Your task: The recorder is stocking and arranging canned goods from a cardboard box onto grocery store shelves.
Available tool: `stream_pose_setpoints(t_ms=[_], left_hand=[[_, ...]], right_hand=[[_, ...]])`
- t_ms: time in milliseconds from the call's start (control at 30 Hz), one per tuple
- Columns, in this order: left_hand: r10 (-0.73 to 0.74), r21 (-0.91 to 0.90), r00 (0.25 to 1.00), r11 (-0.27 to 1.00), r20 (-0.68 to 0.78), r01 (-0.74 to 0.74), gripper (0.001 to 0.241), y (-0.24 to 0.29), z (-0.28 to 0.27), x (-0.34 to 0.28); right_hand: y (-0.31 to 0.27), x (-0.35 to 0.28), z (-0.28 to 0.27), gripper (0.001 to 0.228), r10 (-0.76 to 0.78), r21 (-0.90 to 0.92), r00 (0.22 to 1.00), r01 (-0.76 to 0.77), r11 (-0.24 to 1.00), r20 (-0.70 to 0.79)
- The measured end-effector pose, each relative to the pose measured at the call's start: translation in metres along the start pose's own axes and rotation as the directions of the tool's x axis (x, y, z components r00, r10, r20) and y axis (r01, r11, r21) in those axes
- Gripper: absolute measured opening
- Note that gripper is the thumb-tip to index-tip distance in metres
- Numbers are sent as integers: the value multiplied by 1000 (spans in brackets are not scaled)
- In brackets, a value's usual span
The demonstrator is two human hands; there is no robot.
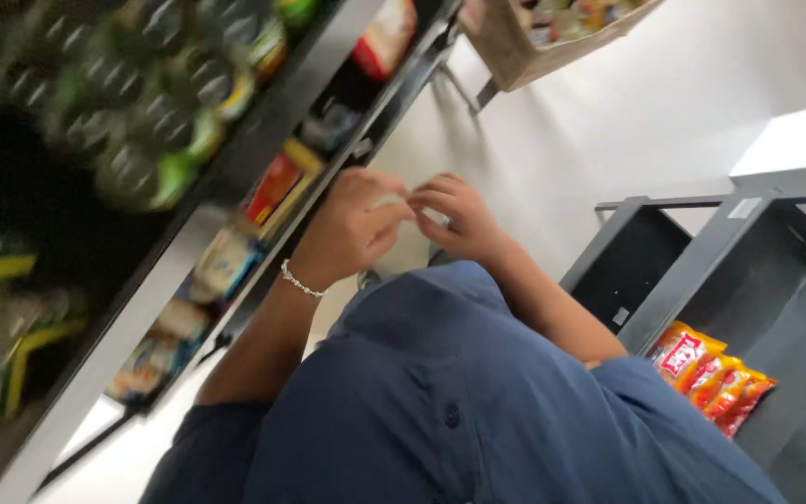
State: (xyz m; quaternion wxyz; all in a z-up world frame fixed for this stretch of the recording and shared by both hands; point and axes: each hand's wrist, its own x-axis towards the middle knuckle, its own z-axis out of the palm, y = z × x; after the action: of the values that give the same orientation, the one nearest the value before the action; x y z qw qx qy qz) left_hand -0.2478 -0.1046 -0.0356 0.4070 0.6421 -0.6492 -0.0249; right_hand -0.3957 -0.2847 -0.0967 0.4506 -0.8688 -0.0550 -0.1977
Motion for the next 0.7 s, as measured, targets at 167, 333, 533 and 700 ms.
stream_pose_setpoints(t_ms=[167, 333, 533, 700], left_hand=[[-65, -63, 953, 994, 297, 87, 17, -45, 82, 83], [-287, 135, 720, 956, 632, 262, 28, -121, 203, 142], [-392, 248, 633, 919, 667, 307, 35, -149, 295, 224], [-449, 245, 578, 884, 682, 397, 40, -187, 331, 269]], right_hand=[[67, -58, -97, 13, 239, -16, 958, -245, 969, -159], [146, -94, -195, 7, 395, -35, 888, -414, 910, -233], [222, -87, -306, 5, 450, -153, 883, -467, 871, -136], [271, -56, -360, 6, 476, -175, 870, -493, 852, -132]])
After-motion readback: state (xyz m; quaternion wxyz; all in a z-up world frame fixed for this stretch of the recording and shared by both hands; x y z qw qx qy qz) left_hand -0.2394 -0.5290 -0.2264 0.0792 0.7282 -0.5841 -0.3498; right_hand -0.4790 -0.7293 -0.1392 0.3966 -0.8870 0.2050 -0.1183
